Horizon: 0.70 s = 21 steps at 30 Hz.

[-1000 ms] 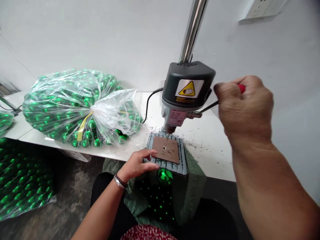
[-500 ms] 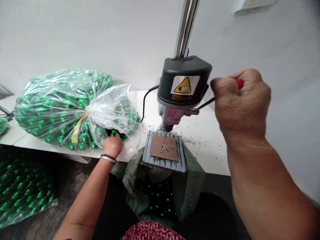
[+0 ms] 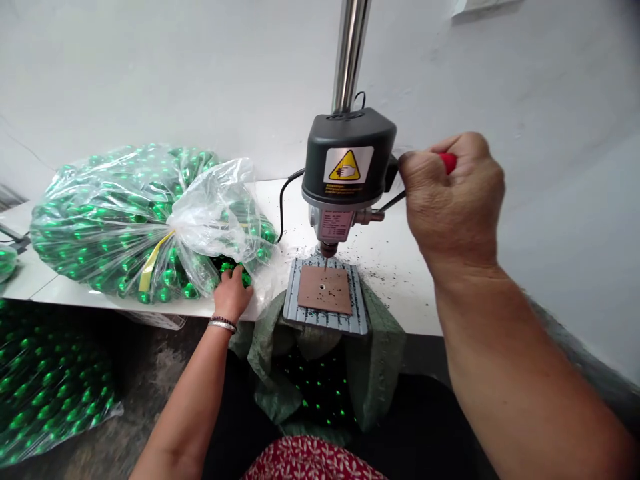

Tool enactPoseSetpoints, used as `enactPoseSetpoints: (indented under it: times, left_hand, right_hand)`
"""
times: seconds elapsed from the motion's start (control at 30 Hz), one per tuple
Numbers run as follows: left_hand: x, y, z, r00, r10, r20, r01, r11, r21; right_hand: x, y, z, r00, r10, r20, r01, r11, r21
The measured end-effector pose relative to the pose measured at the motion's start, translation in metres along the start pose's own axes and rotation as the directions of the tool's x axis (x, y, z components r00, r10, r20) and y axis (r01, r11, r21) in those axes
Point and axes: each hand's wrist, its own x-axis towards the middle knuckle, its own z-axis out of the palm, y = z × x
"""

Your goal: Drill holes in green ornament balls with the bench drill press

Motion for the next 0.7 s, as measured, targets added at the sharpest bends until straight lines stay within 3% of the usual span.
enactPoseSetpoints:
  times: [0.1, 0.17, 0.2, 0.27, 0.3, 0.37, 0.53, 0.63, 0.7]
  left_hand:
    - [-0.017, -0.005, -0.005, 0.981, 0.045, -0.189, -0.112, 0.925, -0.363]
    - [-0.036, -0.007, -0.012, 0.978, 0.05, -0.201, -0.175, 0.717, -0.675]
    - [-0.046, -0.006, -0.015, 0.988, 0.069, -0.139, -0.154, 0.554, -0.818]
    - [-0.065, -0.003, -0.02, 0.984, 0.174, 0.039, -0.002, 0.232, -0.973]
    - [-0.073, 0.0, -0.021, 0.965, 0.236, 0.118, 0.093, 0.116, -0.989]
    - [-0.082, 0.008, -0.019, 0.923, 0.309, 0.229, 0.245, -0.013, -0.97]
    - [-0.085, 0.032, -0.008, 0.88, 0.334, 0.337, 0.395, -0.121, -0.911]
    - [-0.081, 0.045, -0.005, 0.87, 0.35, 0.347, 0.379, -0.025, -0.925]
    - [-0.074, 0.054, -0.003, 0.884, 0.345, 0.314, 0.289, 0.124, -0.949]
  right_hand:
    - [0.0, -0.003, 0.0, 0.999, 0.035, 0.005, -0.035, 0.999, 0.002]
    - [0.0, -0.005, 0.0, 0.999, 0.052, 0.005, -0.052, 0.999, 0.009]
    - [0.0, -0.005, 0.0, 0.998, 0.058, 0.008, -0.058, 0.998, 0.012]
    - [-0.001, -0.006, 0.0, 0.997, 0.068, 0.018, -0.069, 0.998, 0.015]
    - [-0.001, -0.006, 0.0, 0.997, 0.077, 0.022, -0.078, 0.997, 0.017]
    - [-0.001, -0.007, 0.0, 0.996, 0.084, 0.026, -0.085, 0.996, 0.03]
    - [-0.002, -0.008, -0.001, 0.997, 0.061, 0.041, -0.065, 0.994, 0.085]
    - [-0.001, -0.007, -0.001, 0.998, 0.054, 0.036, -0.058, 0.992, 0.116]
    - [0.0, -0.005, -0.001, 0.999, 0.031, 0.028, -0.034, 0.99, 0.138]
